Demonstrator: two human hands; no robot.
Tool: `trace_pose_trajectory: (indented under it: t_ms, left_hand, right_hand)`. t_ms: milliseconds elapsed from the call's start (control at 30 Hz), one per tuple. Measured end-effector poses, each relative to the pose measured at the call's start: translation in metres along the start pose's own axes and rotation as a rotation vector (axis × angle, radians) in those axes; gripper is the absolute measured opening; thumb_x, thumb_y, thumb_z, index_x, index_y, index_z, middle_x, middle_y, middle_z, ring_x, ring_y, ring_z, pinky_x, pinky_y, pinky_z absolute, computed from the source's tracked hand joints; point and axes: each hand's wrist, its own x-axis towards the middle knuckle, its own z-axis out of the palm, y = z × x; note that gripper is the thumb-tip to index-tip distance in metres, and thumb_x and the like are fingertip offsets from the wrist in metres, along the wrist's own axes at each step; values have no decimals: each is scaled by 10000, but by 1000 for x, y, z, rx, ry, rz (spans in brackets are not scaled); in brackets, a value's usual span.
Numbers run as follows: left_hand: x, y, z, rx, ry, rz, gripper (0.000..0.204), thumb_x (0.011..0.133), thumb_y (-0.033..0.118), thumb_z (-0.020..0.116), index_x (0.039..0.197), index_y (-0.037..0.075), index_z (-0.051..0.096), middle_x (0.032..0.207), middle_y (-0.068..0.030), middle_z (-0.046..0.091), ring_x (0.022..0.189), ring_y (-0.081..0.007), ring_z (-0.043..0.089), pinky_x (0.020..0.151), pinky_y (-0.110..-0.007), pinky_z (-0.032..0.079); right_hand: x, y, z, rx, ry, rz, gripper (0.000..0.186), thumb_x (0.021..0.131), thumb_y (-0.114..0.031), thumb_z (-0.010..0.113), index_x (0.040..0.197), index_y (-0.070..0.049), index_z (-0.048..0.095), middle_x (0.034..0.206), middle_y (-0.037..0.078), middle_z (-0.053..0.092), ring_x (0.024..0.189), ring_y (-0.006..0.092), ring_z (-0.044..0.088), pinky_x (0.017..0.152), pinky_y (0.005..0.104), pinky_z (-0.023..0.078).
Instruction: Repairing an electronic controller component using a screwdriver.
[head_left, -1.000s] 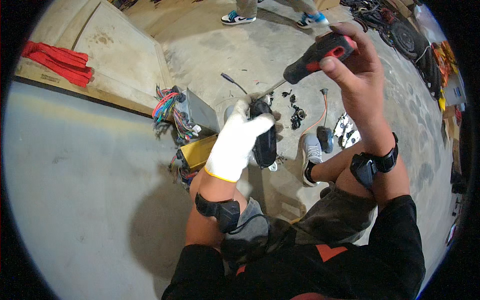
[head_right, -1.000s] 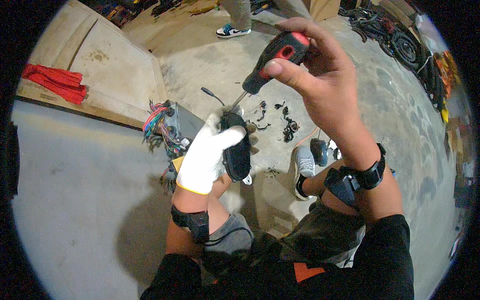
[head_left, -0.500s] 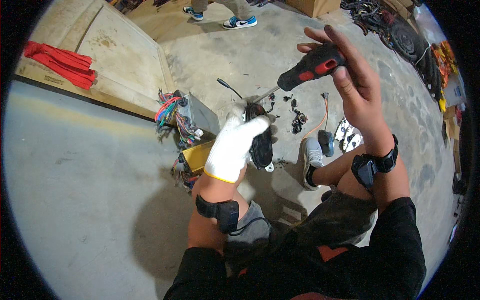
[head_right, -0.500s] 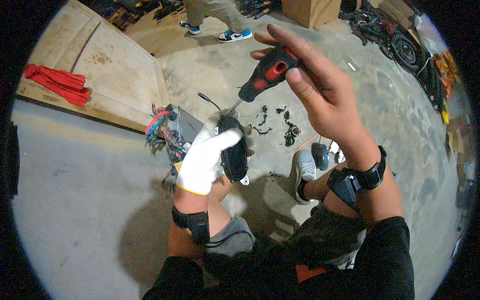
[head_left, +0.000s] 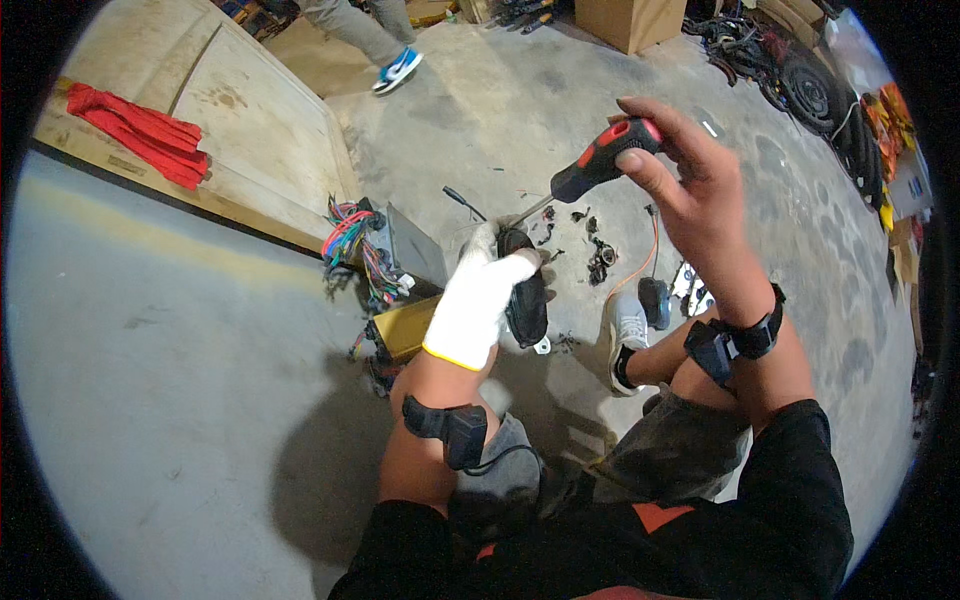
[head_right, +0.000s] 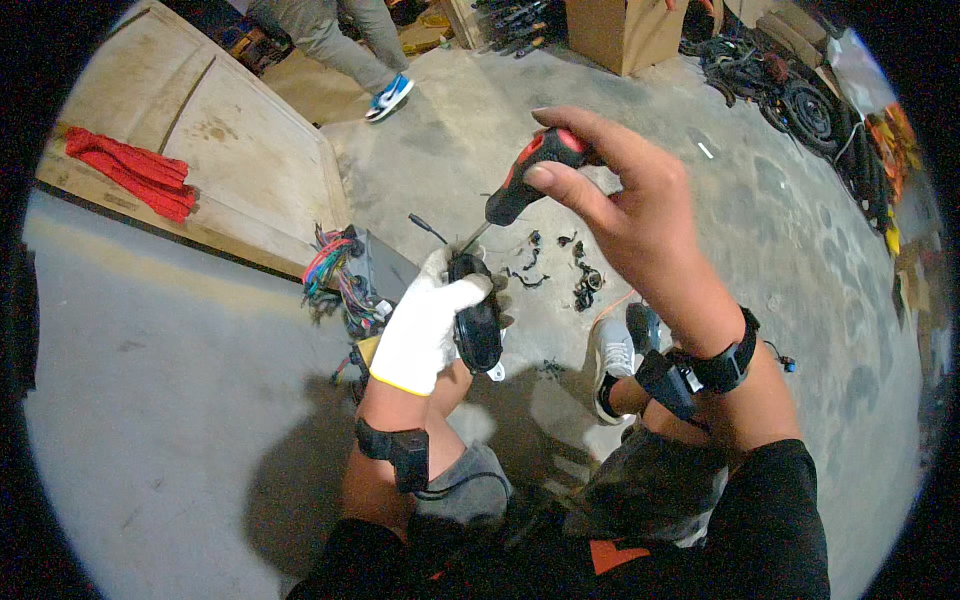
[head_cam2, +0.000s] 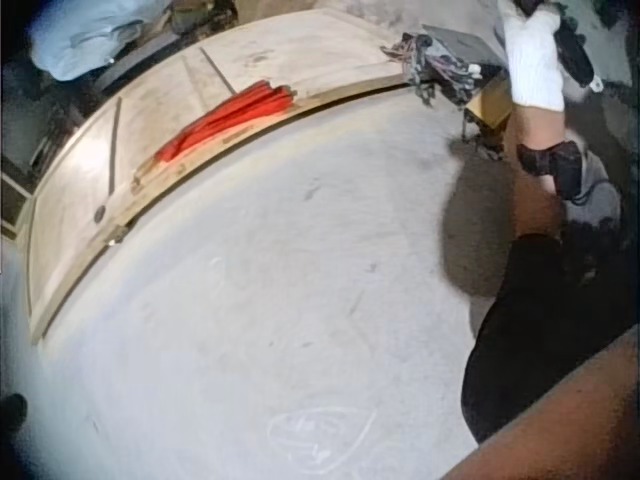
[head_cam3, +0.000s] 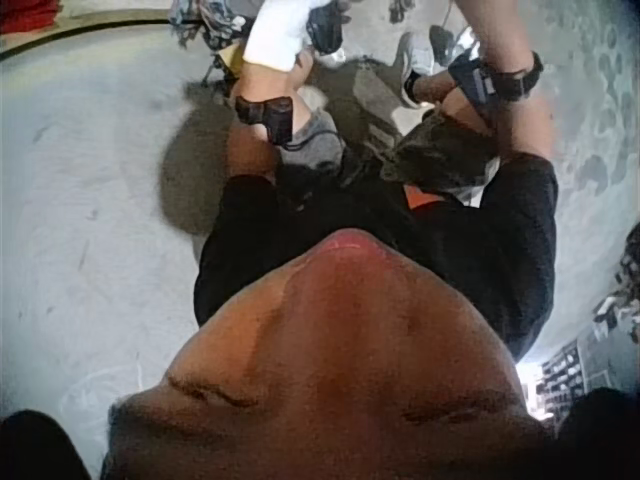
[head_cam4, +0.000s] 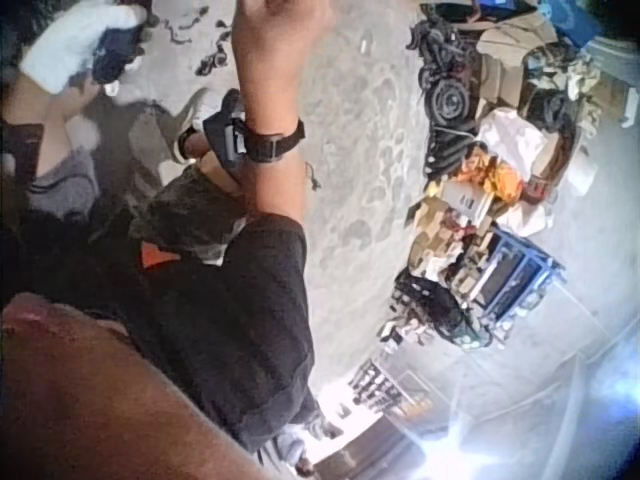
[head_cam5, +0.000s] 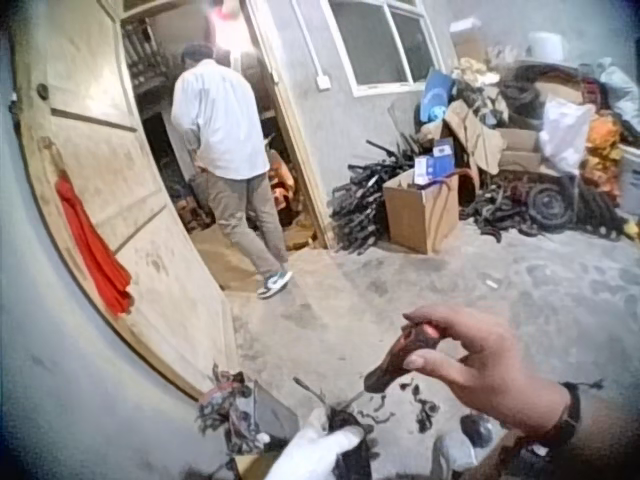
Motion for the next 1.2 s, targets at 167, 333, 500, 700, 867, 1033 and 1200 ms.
trace_pose_trajectory:
  t_ms: [167,333,500,700,867,1033,1200]
  left_hand:
    - [1,3,2,5,41,-29,457,842,27,646,1251,13,444,976,-152,637,823,-266,666,700,-426,597]
    - [-7,6,5,-11,21,-16,492,845,49,636,1294,14,439,981,-140,640,820,-248,665,700,-396,589]
    - [-8,7,8,83,-2,1,505,840,65,635,1307,14,447,976,-126,641,814,-231,665,679,-362,572]
    - [-12,5,14,77,44,-61,486,828,60,649,1275,14,464,968,-119,629,792,-230,654,685,-362,568]
    - [-10,3,11,-11,62,-11,491,828,63,653,1277,21,460,975,-127,631,789,-234,652,693,-369,571]
    - [-12,7,7,-26,48,-30,485,840,44,639,1289,22,456,982,-128,639,797,-233,655,696,-371,571]
    - [-11,6,10,55,35,0,475,833,14,622,1282,17,467,982,-122,640,810,-244,659,705,-367,568]
  right_hand:
    - [0,-2,11,141,-63,-327,463,926,-76,624,1372,-24,509,1341,168,576,1189,264,603,987,368,480]
    - [1,-1,1,399,-182,-254,454,915,-40,632,1355,-9,524,1301,151,598,1174,286,606,996,387,483]
    - [4,-2,-5,364,-170,-114,410,836,-70,746,1219,-4,614,1129,101,674,1073,183,617,941,315,488]
    - [5,-12,5,188,4,53,396,759,-141,834,1085,-9,652,970,37,663,876,144,588,833,285,488]
    - [2,-11,8,-145,-34,-58,430,810,-137,792,1179,-10,613,1039,74,670,919,184,612,863,300,490]
    - [-6,-13,7,248,-232,-157,516,908,-62,663,1382,-26,463,1259,138,629,1158,230,605,993,358,478]
    - [-3,-7,-2,402,-226,-14,408,893,-55,695,1261,-7,525,1187,137,645,1131,212,616,997,352,483]
